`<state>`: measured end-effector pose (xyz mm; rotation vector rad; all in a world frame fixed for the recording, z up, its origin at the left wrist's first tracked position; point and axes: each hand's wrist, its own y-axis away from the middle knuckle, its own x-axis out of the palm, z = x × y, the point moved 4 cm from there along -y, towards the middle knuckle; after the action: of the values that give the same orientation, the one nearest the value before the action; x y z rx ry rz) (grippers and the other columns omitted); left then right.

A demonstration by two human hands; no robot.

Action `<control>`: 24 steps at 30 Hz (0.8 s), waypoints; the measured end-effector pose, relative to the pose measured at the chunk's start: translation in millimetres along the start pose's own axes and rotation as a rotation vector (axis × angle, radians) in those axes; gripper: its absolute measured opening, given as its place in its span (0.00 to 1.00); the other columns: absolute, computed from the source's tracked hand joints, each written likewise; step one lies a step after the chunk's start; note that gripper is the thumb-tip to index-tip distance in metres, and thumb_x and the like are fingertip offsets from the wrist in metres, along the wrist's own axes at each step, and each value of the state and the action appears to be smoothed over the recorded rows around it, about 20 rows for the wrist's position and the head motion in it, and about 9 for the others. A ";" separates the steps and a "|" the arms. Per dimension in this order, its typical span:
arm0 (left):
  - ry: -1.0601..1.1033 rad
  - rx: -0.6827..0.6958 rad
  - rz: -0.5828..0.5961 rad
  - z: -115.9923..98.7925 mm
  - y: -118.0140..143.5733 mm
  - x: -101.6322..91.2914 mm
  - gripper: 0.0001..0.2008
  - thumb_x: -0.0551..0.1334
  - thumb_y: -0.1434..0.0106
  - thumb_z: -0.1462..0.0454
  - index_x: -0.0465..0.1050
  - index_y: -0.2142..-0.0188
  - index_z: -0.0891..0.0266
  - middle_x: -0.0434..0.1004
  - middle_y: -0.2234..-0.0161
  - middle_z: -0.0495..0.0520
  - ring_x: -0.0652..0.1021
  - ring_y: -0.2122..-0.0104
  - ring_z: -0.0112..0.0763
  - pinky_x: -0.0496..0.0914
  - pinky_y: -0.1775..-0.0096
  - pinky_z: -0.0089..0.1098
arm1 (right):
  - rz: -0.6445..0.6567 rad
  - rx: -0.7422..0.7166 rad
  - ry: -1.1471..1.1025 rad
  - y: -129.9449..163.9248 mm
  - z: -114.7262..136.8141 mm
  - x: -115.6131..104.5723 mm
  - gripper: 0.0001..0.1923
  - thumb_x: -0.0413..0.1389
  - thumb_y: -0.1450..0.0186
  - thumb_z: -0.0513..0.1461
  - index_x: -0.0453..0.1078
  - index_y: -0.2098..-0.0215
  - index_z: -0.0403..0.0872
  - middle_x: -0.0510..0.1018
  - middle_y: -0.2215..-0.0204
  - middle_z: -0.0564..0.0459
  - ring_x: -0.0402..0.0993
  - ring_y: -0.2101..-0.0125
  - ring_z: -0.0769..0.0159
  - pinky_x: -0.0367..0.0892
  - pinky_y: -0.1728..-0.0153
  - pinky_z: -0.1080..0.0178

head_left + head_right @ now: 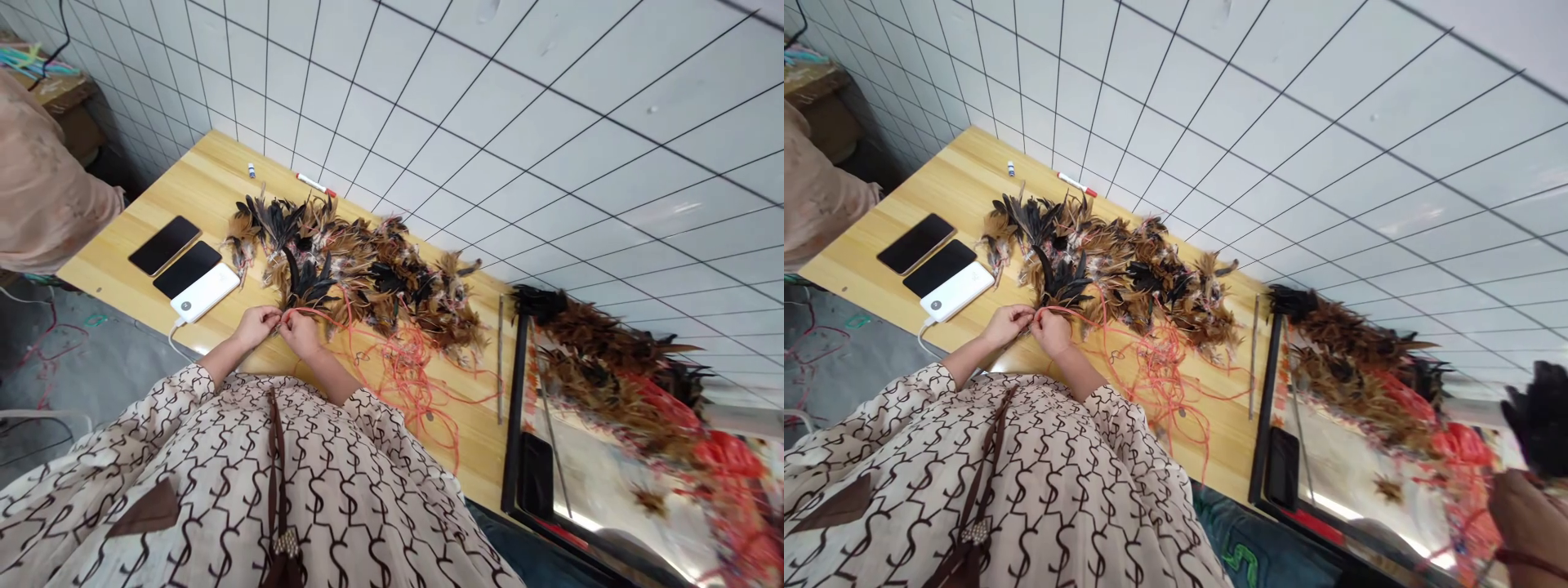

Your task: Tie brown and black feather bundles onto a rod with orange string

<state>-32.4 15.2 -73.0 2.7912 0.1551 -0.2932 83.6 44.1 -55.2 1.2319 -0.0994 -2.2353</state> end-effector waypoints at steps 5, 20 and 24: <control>-0.017 0.033 -0.050 -1.7 1.3 2.5 0.08 0.58 0.50 0.66 0.77 0.73 0.62 0.75 0.78 0.48 0.70 0.78 0.26 0.66 0.73 0.25 | 0.073 -0.122 0.370 6.8 13.5 -5.8 0.15 0.46 0.35 0.37 0.70 0.55 0.42 0.80 0.62 0.39 0.76 0.62 0.60 0.65 0.63 0.64; 0.292 -0.211 0.116 0.7 -7.7 9.6 0.06 0.66 0.52 0.63 0.72 0.78 0.64 0.65 0.88 0.44 0.66 0.87 0.21 0.62 0.80 0.25 | 0.096 -0.233 0.463 6.7 17.4 -0.5 0.14 0.43 0.32 0.34 0.70 0.58 0.41 0.79 0.65 0.39 0.75 0.60 0.61 0.65 0.61 0.63; 0.287 -0.232 0.158 0.8 -9.9 8.3 0.07 0.67 0.52 0.63 0.72 0.77 0.64 0.66 0.87 0.45 0.67 0.87 0.22 0.65 0.79 0.26 | 0.091 -0.229 0.451 7.0 18.5 -1.1 0.13 0.43 0.32 0.34 0.68 0.57 0.41 0.78 0.64 0.40 0.75 0.60 0.62 0.66 0.60 0.64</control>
<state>-25.9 24.9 -78.6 2.5805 0.0313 0.1553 72.5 35.1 -41.5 1.5310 0.2620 -1.7849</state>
